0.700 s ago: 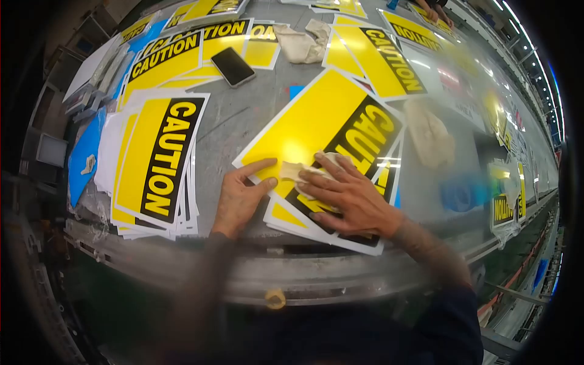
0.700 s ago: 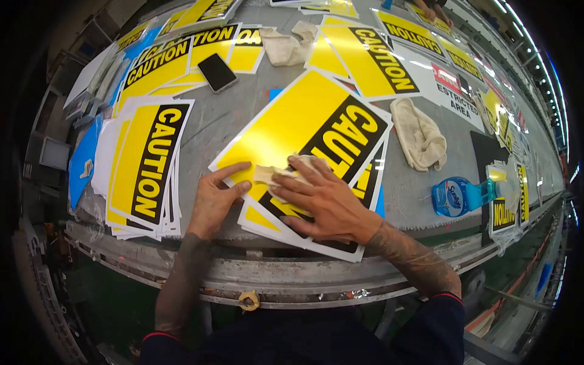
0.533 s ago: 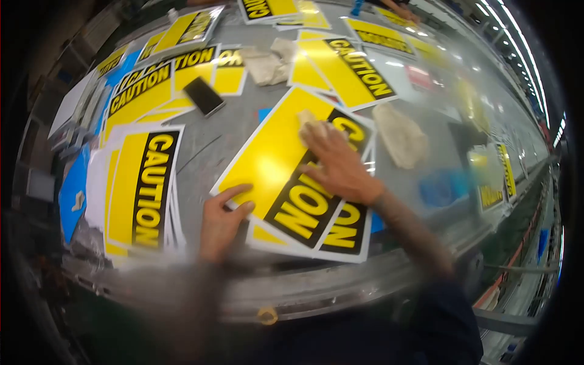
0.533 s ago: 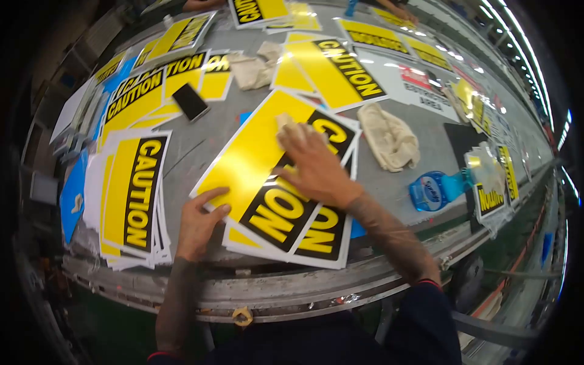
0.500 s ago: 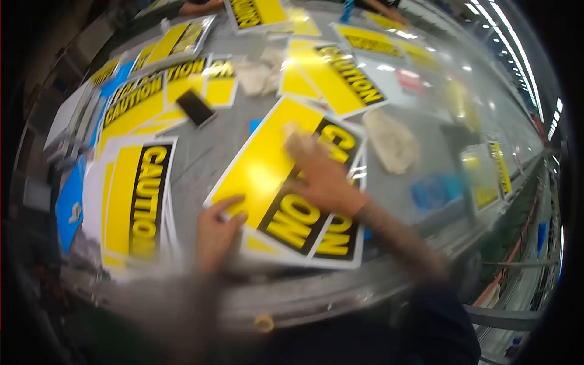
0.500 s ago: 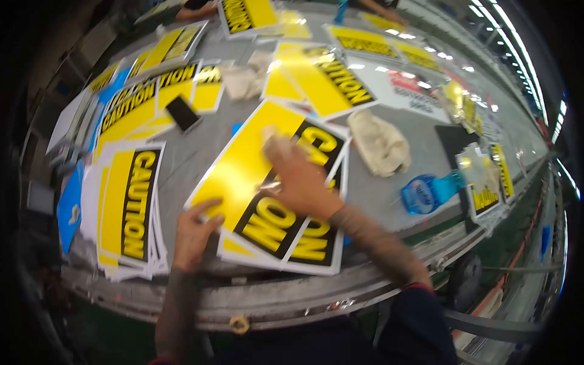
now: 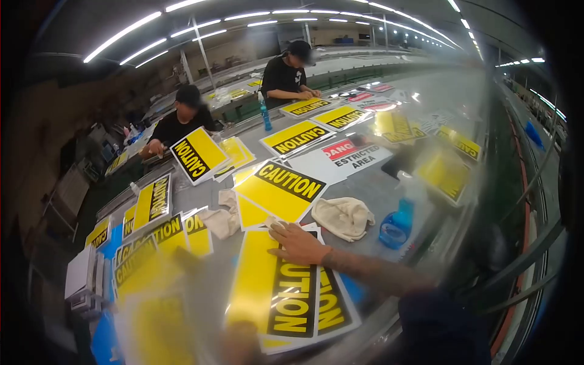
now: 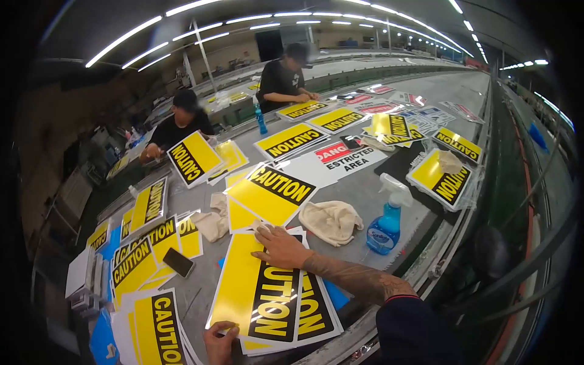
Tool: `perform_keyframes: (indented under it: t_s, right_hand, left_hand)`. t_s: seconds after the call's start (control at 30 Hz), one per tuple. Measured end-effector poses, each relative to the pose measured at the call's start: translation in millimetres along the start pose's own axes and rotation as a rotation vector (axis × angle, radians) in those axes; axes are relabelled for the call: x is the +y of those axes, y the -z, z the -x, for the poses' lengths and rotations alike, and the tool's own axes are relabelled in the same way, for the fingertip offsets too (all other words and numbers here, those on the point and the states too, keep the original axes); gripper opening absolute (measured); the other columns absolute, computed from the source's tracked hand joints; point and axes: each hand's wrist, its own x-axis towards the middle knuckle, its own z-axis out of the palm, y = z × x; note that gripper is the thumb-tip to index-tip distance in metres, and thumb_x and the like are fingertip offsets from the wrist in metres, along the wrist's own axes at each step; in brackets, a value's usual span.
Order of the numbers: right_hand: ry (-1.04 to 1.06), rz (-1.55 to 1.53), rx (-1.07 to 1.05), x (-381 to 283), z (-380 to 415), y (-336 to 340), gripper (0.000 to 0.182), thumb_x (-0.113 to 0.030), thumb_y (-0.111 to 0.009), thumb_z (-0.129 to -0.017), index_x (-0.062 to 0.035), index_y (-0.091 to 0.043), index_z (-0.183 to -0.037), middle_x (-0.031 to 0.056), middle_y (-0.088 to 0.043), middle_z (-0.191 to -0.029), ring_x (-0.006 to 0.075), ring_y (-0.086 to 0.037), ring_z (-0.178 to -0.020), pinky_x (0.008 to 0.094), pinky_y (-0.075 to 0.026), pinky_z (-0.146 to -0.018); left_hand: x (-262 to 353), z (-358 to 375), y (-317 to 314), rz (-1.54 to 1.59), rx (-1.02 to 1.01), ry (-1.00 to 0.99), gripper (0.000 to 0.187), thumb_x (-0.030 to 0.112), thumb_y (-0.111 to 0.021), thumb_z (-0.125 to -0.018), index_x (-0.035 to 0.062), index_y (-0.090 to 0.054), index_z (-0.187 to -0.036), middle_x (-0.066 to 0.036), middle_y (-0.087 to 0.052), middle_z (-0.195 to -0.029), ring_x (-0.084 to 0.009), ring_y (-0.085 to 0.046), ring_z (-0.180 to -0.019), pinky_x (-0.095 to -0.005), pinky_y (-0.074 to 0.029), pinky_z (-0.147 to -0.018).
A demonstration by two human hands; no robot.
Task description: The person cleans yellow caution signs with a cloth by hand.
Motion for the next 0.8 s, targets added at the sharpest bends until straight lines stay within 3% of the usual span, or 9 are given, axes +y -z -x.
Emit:
perform_keyframes:
  t_s: [0.07,0.2,0.27,0.37,0.47,0.53,0.67,0.73,0.8]
  right_hand:
    - [0.041,-0.003,0.014,-31,8,-1,0.073,-0.054,-0.053,-0.113,0.0037,-0.05,-0.159,0.03,-0.047,-0.166,0.0543,-0.042,-0.154,0.058,-0.033,-0.129]
    - [0.232,-0.404,-0.359,-151,68,58,0.078,-0.053,-0.053,-0.114,0.0037,-0.039,-0.165,0.0296,-0.039,-0.172,0.0505,-0.036,-0.16,0.0581,-0.034,-0.13]
    - [0.43,-0.383,-0.216,-183,115,34,0.079,-0.052,-0.055,-0.113,0.0033,-0.038,-0.166,0.0283,-0.038,-0.172,0.0475,-0.036,-0.16,0.0568,-0.031,-0.132]
    - [0.538,-0.459,-0.239,-172,131,33,0.077,-0.051,-0.057,-0.113,0.0019,-0.04,-0.166,0.0263,-0.038,-0.173,0.0445,-0.037,-0.16,0.0546,-0.028,-0.135]
    - [0.529,-0.306,-0.235,-134,104,39,0.075,-0.051,-0.057,-0.112,-0.0002,-0.042,-0.166,0.0249,-0.041,-0.171,0.0437,-0.041,-0.157,0.0539,-0.031,-0.132]
    - [0.286,-0.341,-0.242,-96,65,53,0.07,-0.049,-0.06,-0.111,-0.0009,-0.049,-0.16,0.0241,-0.048,-0.165,0.0438,-0.048,-0.15,0.0548,-0.037,-0.126]
    - [0.316,0.071,0.044,-9,25,14,0.064,-0.048,-0.067,-0.106,0.0023,-0.06,-0.144,0.0236,-0.057,-0.154,0.0437,-0.054,-0.139,0.0539,-0.044,-0.115]
    - [0.068,-0.098,-0.029,-57,35,34,0.072,-0.051,-0.071,-0.103,0.0022,-0.055,-0.149,0.0246,-0.057,-0.153,0.0468,-0.055,-0.137,0.0546,-0.044,-0.115]
    - [0.259,-0.353,-0.1,-121,69,38,0.09,-0.052,-0.075,-0.099,0.0037,-0.04,-0.161,0.0312,-0.049,-0.157,0.0538,-0.05,-0.142,0.0607,-0.042,-0.119]
  left_hand:
    - [-2,-1,0,-0.076,0.099,-0.096,0.023,0.004,-0.088,-0.086,0.0025,-0.082,-0.108,-0.002,-0.075,-0.085,-0.0091,-0.062,-0.067,-0.0256,-0.049,-0.063]
    - [30,11,-10,-0.115,0.132,0.054,0.02,0.004,-0.089,-0.087,0.0046,-0.08,-0.105,-0.002,-0.074,-0.083,-0.009,-0.061,-0.065,-0.0257,-0.048,-0.062]
    - [19,9,-12,-0.046,0.168,0.056,0.02,0.0,-0.087,-0.088,0.0055,-0.075,-0.102,-0.003,-0.074,-0.086,-0.0092,-0.064,-0.067,-0.0249,-0.051,-0.063]
    - [5,2,-8,0.222,0.123,-0.031,0.02,-0.001,-0.086,-0.088,0.0057,-0.071,-0.099,-0.004,-0.074,-0.087,-0.0108,-0.068,-0.068,-0.0261,-0.054,-0.064]
    - [-5,1,1,0.075,0.043,0.028,0.02,0.015,-0.085,-0.096,0.0039,-0.079,-0.111,-0.006,-0.074,-0.092,-0.0125,-0.063,-0.072,-0.0298,-0.052,-0.064]
    - [-11,-6,1,-0.134,0.113,-0.11,0.016,0.008,-0.083,-0.092,0.0057,-0.078,-0.107,-0.007,-0.077,-0.094,-0.0159,-0.069,-0.073,-0.0313,-0.056,-0.067]
    - [-23,-3,3,-0.194,0.177,-0.112,0.018,0.0,-0.086,-0.089,0.0044,-0.071,-0.099,-0.004,-0.074,-0.09,-0.0123,-0.067,-0.07,-0.0268,-0.054,-0.065]
    - [-34,-5,3,-0.16,0.181,-0.134,0.018,0.001,-0.086,-0.089,0.0042,-0.072,-0.099,-0.003,-0.073,-0.089,-0.0117,-0.066,-0.07,-0.0267,-0.053,-0.065]
    - [-18,3,1,-0.057,0.149,-0.061,0.018,0.002,-0.086,-0.089,0.0043,-0.072,-0.098,-0.002,-0.072,-0.088,-0.0113,-0.065,-0.07,-0.0264,-0.053,-0.066]
